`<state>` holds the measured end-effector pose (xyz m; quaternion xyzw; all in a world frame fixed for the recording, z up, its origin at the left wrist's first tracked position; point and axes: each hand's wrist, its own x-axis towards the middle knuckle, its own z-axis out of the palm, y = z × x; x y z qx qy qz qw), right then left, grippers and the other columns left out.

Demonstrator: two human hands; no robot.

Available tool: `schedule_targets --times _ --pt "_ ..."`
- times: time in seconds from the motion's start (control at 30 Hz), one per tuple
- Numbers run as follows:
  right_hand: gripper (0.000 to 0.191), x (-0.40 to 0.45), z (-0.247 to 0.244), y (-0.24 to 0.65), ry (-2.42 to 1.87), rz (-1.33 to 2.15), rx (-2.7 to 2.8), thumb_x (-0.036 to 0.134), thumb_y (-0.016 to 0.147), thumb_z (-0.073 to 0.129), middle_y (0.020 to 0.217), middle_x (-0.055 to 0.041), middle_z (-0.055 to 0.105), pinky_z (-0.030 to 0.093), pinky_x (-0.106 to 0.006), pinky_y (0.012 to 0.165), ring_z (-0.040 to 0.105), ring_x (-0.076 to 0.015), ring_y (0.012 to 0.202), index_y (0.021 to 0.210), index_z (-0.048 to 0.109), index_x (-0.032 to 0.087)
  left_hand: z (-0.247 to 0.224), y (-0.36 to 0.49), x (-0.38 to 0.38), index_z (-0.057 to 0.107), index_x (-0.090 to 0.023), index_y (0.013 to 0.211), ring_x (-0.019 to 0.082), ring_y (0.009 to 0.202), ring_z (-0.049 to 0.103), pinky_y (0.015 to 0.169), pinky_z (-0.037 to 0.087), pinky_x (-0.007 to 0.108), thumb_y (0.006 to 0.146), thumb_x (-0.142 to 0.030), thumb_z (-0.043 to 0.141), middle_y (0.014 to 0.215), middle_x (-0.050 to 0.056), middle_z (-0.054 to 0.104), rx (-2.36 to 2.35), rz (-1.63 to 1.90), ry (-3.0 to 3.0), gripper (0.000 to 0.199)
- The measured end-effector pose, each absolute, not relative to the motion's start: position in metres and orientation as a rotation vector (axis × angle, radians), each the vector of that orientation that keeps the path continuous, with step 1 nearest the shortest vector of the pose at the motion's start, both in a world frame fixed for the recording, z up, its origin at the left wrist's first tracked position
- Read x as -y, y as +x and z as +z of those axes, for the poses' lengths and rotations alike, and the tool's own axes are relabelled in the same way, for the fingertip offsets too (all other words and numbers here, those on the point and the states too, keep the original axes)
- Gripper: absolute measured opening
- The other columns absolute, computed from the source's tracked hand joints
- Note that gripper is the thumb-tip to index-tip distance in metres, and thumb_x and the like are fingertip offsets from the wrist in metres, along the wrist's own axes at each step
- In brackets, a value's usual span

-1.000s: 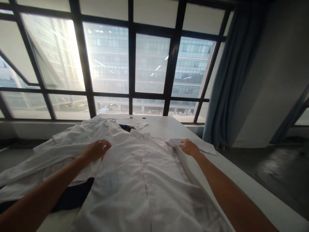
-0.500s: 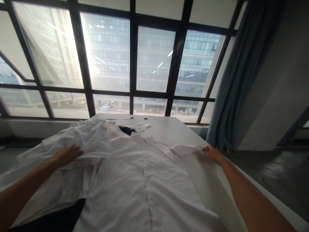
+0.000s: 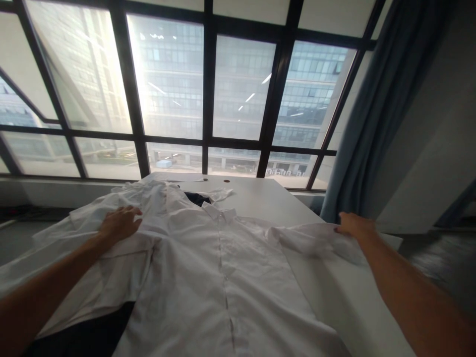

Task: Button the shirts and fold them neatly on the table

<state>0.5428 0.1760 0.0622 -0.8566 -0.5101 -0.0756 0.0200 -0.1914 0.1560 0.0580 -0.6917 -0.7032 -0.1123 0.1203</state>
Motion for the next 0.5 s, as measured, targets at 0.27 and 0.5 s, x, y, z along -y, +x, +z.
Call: schedule_targets --times 0.27,0.5 --pt "0.035 -0.159 0.005 0.511 -2.373 0.333 2.058 0.007 0.063 0.058 0.105 -0.0124 0.072 0.045 -0.034 0.091 0.065 -0.0267 0.102 0.092 0.074 0.016 0.033 -0.087 -0.144 0.068 -0.019 0.104 0.026 0.109 0.059 0.095 0.041 0.041 0.096 -0.035 0.036 0.114 0.010 0.067 1.636 -0.303 -2.539 0.037" --pt "0.049 -0.130 -0.024 0.552 -2.327 -0.146 2.035 0.009 0.065 0.058 0.136 -0.0159 0.055 0.034 -0.037 0.109 0.048 -0.0277 0.129 0.112 0.069 0.016 -0.009 -0.061 -0.154 0.064 -0.021 0.115 0.026 0.117 0.056 0.101 0.040 0.041 0.093 -0.034 0.045 0.126 0.009 0.063 1.633 -0.315 -2.636 0.032"
